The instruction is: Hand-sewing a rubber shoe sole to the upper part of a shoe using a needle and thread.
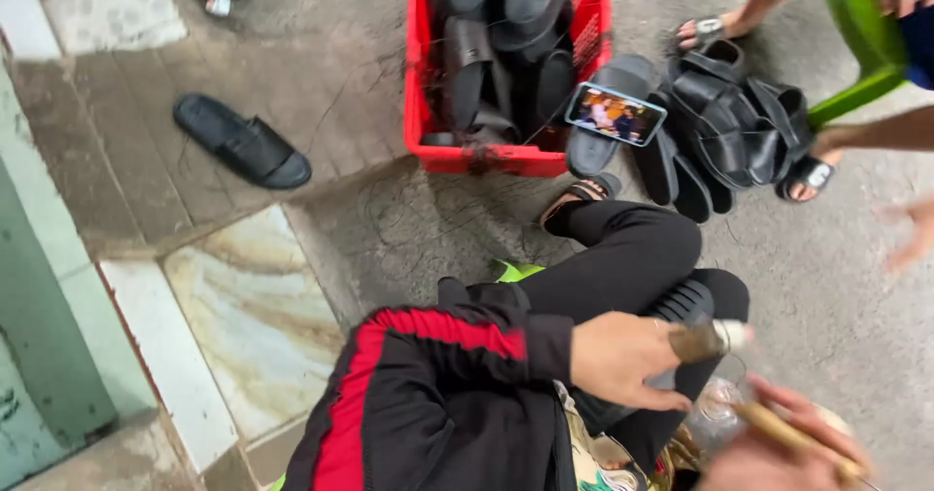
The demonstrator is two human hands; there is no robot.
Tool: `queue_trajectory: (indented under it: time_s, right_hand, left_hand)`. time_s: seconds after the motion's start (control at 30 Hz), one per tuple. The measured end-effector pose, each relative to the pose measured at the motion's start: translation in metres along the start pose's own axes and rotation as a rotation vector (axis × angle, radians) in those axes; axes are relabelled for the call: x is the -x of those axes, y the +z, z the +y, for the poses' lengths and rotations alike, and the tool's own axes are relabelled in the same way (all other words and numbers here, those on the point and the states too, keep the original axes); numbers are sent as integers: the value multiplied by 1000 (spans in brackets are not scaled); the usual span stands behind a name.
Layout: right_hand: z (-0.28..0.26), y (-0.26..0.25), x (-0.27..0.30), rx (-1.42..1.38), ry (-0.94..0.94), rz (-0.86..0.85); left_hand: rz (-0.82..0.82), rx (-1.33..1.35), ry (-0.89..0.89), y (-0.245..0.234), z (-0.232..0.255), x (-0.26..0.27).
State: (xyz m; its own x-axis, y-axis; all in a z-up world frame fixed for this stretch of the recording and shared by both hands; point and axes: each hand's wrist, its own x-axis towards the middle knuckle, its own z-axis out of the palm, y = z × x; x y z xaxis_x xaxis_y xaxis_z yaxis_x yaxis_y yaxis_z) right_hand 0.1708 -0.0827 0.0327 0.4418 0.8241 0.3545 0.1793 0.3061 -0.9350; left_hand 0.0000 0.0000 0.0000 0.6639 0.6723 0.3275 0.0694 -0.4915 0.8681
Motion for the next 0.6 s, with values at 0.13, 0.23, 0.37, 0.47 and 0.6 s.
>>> queue_trajectory:
  time_s: [0.13, 0.23, 0.37, 0.47, 0.6]
  right_hand:
    - [37, 3, -6, 27, -48, -78]
    - [30, 49, 6, -229, 377, -320]
    - [41, 50, 20, 299, -3, -494]
    - [14, 71, 12, -37, 491, -376]
    - [32, 60, 2, 27, 462, -745]
  left_hand:
    - [130, 834, -27, -30, 23, 7]
    - [148, 1394, 184, -33, 22, 4]
    - [261, 1197, 138, -78, -15, 13]
    - [368, 924, 75, -161, -73, 42]
    - [647, 9, -524, -259, -200, 125]
